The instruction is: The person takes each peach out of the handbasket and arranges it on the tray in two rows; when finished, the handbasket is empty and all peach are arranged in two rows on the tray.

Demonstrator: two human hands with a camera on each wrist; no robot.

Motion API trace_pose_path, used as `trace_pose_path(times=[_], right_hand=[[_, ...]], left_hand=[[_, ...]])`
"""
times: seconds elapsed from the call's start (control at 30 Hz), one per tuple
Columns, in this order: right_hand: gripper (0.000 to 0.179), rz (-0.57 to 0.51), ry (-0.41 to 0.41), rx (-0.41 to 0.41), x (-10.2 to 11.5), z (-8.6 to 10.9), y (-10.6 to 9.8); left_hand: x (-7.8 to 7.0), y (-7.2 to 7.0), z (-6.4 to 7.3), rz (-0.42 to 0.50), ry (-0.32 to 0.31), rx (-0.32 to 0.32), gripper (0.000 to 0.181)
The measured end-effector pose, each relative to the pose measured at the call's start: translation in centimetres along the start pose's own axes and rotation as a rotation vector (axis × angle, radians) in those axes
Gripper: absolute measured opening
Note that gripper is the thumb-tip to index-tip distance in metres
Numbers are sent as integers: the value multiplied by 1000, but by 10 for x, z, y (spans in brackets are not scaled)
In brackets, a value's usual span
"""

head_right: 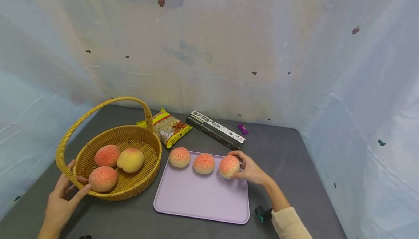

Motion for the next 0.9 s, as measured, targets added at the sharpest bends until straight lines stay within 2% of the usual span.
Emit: trace_pose_path(times=[0.2,0.5,0.67,0.9], right_hand=[[74,-17,-8,1,-10,1,5],[76,-39,3,-5,-17,3,9],[76,14,28,19,-17,1,12],[75,78,32,3,-17,-4,14]], left_hand=[[-2,-1,0,-10,-12,0,28],[-2,-1,0,23,21,-4,29],[0,-1,0,28,21,-8,29],[0,-1,-2,-1,-20,7,29]])
Point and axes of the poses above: each hand's wrist, its own z-axis away from the middle knuckle, its own y-axis out of the palm, x = y × z, the point moved 9 cm from there along -z, towards the middle knuckle, and after that the axes turned 14 degrees about x, right-handed, at the moved point
